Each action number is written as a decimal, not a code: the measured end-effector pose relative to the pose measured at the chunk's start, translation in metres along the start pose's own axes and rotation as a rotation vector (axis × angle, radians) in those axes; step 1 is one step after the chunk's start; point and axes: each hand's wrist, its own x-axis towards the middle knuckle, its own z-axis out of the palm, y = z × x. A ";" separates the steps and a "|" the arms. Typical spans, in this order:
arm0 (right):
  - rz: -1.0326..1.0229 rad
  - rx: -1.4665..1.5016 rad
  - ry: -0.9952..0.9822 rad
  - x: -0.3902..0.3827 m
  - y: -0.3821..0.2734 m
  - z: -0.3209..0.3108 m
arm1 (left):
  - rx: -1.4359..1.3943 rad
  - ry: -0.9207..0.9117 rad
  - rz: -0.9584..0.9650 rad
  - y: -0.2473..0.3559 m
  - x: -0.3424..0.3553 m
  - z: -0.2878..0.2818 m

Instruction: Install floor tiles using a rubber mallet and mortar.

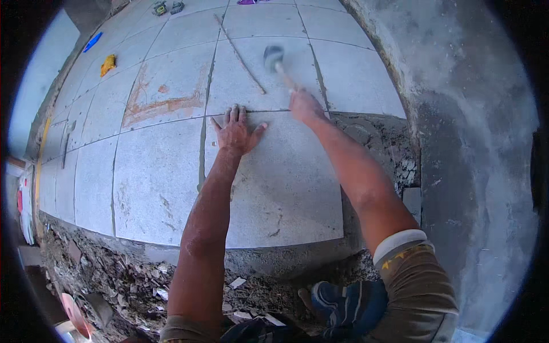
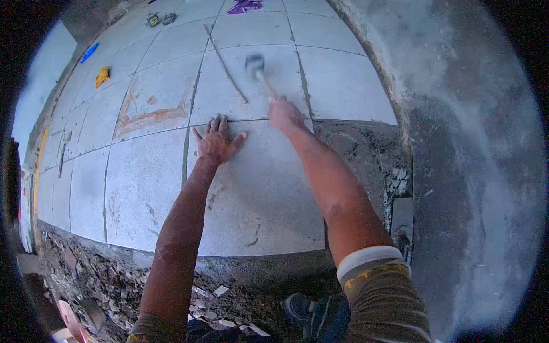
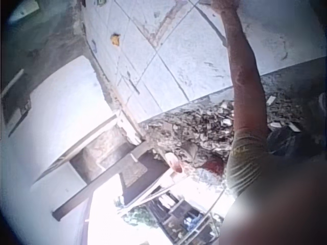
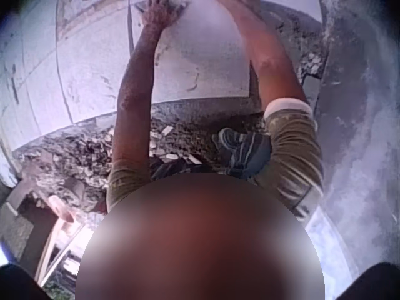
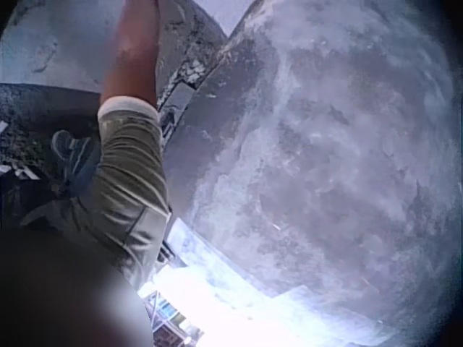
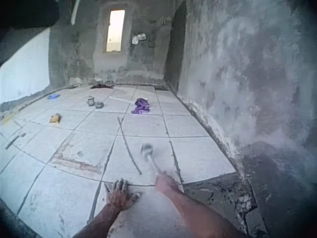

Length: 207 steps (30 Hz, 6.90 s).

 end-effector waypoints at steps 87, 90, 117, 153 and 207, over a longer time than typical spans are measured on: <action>0.182 -0.055 0.267 -0.083 0.231 -0.134 | -0.077 -0.130 0.330 0.236 0.036 0.027; 0.174 -0.079 0.244 -0.084 0.225 -0.133 | -0.030 -0.107 0.349 0.223 0.037 0.026; 0.309 -0.123 0.375 -0.041 0.307 -0.163 | 0.038 -0.186 0.371 0.225 0.031 0.013; 0.282 -0.230 0.256 0.007 0.331 -0.169 | 0.027 -0.212 0.370 0.236 0.031 0.013; -0.029 0.647 0.178 -0.051 0.144 -0.135 | -0.119 -0.225 0.392 0.196 0.026 0.004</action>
